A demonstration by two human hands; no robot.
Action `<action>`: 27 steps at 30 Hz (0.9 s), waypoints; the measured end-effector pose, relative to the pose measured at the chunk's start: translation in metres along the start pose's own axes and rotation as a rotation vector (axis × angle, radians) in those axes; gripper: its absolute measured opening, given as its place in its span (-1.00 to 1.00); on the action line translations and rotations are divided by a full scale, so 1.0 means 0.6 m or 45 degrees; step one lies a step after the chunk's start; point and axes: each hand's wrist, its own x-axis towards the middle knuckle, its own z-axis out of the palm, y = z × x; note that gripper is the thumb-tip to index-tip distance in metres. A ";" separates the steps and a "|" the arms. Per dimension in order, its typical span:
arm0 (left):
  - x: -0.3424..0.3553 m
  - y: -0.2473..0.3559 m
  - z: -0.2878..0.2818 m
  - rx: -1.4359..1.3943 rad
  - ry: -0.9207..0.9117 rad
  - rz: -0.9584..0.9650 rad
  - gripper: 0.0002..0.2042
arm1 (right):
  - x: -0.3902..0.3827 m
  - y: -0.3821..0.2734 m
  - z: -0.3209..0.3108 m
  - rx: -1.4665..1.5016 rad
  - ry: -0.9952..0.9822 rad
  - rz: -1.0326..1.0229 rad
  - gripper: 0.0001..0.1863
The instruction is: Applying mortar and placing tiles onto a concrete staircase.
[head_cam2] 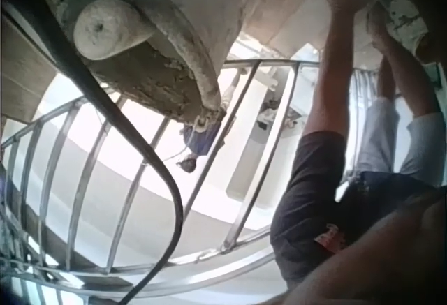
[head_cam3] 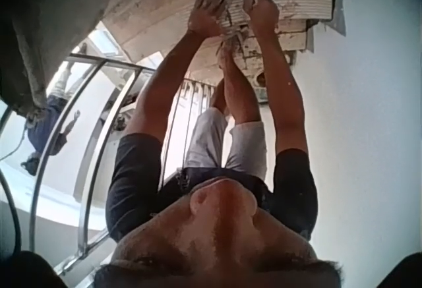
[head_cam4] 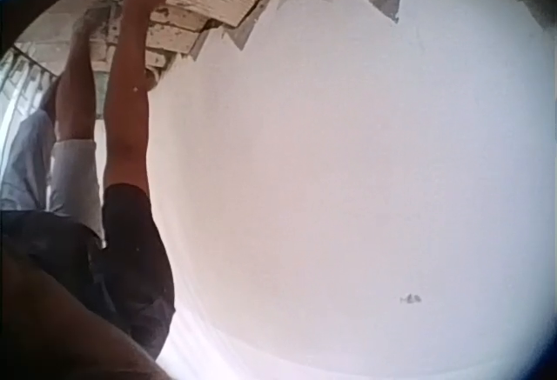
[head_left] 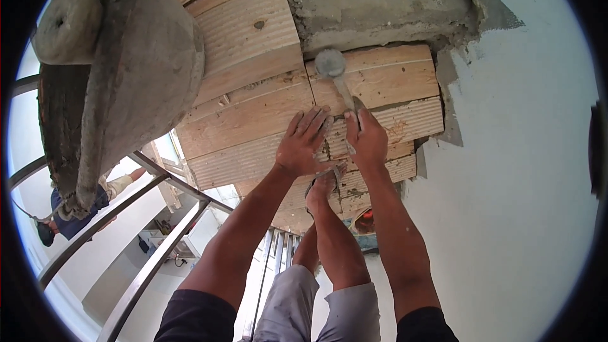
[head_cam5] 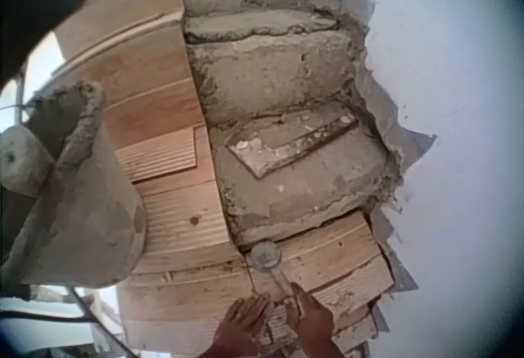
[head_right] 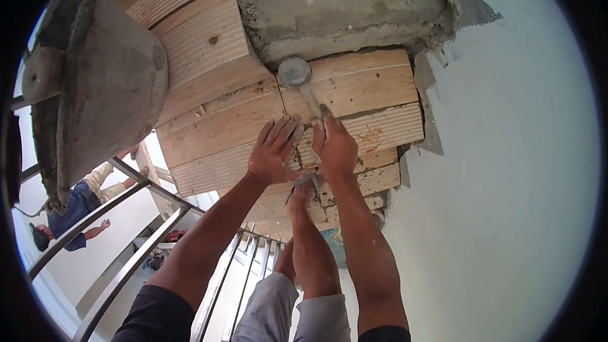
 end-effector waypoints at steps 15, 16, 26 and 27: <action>-0.001 0.000 0.004 -0.023 0.044 0.006 0.07 | -0.119 0.030 -0.046 0.507 0.245 0.097 -0.77; -0.002 0.000 0.005 -0.017 0.047 0.007 0.07 | -0.145 0.029 -0.054 0.475 0.280 0.062 -0.75; -0.001 0.000 0.000 0.029 -0.029 -0.009 0.05 | -0.245 0.059 -0.042 0.455 -0.057 0.284 -0.73; -0.002 0.001 0.000 0.042 -0.038 -0.005 0.04 | -0.244 0.061 -0.037 0.440 -0.040 0.194 -0.73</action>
